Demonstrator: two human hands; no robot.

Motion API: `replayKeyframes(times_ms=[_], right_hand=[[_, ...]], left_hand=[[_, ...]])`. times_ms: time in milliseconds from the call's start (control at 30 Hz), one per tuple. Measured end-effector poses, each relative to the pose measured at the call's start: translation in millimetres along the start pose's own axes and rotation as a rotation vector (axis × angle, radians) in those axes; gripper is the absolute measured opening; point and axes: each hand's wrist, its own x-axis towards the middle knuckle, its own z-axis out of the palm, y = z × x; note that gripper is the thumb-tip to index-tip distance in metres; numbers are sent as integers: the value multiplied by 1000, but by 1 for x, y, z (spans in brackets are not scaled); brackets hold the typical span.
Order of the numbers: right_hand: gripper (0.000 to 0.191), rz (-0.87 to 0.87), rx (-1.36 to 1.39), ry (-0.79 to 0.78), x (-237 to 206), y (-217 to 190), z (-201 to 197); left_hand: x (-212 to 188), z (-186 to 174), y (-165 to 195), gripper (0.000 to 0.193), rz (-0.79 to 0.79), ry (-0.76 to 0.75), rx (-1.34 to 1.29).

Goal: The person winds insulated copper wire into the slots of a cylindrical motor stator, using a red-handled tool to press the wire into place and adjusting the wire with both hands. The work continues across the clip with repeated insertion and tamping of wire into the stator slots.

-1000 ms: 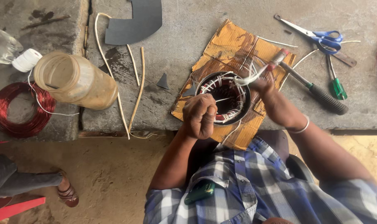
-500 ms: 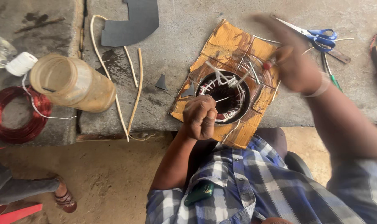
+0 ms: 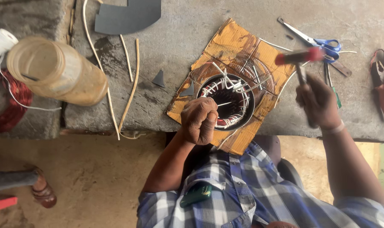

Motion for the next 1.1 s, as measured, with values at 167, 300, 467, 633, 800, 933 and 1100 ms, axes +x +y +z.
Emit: replayKeyframes(times_ms=[167,300,467,633,800,933,1100], right_hand=[[50,-263,200,-311,-16,-54,1],[51,-440,-95,-329,-4,-71,7],[51,-550,-350,-364,3,-88,0],[51,-656,-299,-300,6,-98,-3],[49,-552,-407,-420,11,-101,-3],[46,-737,-412,-373,19,-106,-7],[41,-673,-509,-484,33,-119,-6]], left_hand=[[1,1,-4,25,-10,25,-31],[-4,-2,-5,25,7,36,-35],[-7,-1,-9,27,23,59,-53],[-7,1,-8,31,-27,149,-193],[-8,2,-7,31,22,183,-154],[-8,2,-10,30,62,270,-217],[-12,4,-13,30,115,277,-187]])
